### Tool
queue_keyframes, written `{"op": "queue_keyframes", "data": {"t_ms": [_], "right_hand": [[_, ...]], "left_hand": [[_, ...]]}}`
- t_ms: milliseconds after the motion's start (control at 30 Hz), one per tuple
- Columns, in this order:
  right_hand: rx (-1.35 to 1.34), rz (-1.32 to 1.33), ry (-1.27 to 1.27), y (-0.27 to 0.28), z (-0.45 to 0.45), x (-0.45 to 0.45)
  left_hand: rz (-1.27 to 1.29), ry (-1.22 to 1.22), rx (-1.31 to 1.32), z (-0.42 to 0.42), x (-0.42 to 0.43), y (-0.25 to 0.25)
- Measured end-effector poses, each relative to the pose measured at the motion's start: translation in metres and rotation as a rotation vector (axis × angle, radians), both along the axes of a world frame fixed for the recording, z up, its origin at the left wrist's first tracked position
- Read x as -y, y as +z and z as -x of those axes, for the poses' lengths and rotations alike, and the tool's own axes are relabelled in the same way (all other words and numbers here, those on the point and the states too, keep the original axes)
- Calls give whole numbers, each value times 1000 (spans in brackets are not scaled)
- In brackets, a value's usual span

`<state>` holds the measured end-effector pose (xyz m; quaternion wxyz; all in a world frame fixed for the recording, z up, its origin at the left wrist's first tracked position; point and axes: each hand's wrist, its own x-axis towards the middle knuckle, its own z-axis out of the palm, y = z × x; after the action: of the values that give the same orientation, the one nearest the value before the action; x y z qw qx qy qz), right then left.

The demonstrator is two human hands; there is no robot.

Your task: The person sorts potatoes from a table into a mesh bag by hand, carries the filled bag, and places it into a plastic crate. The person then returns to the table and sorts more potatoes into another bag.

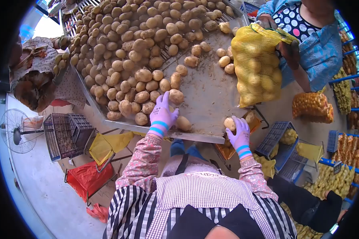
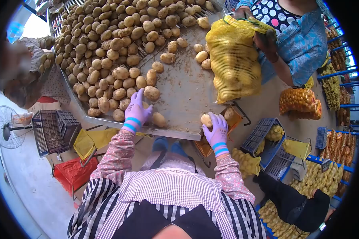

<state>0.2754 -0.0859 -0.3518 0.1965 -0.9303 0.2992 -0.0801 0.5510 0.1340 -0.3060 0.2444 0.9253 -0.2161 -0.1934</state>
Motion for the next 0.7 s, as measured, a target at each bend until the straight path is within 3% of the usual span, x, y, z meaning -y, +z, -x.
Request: {"op": "queue_keyframes", "data": {"t_ms": [133,367,500,567,600,633,700], "right_hand": [[74,0,-39,-6,34,-15],[237,-4,3,15,26,-34],[270,-52,104,31,7,-34],[276,-67,120,30,-2,-33],[253,-121,151,31,-9,-34],[231,-176,186,30,-18,-36],[217,-207,214,28,-42,-46]], "left_hand": [[-185,-141,52,-19,27,4],[-228,-480,44,22,92,-21],[-62,-484,68,25,88,-34],[514,-198,-436,13,79,-61],[767,-117,-695,13,72,-48],[766,-118,-687,11,63,-36],[944,-21,-1179,12,40,-10]]}}
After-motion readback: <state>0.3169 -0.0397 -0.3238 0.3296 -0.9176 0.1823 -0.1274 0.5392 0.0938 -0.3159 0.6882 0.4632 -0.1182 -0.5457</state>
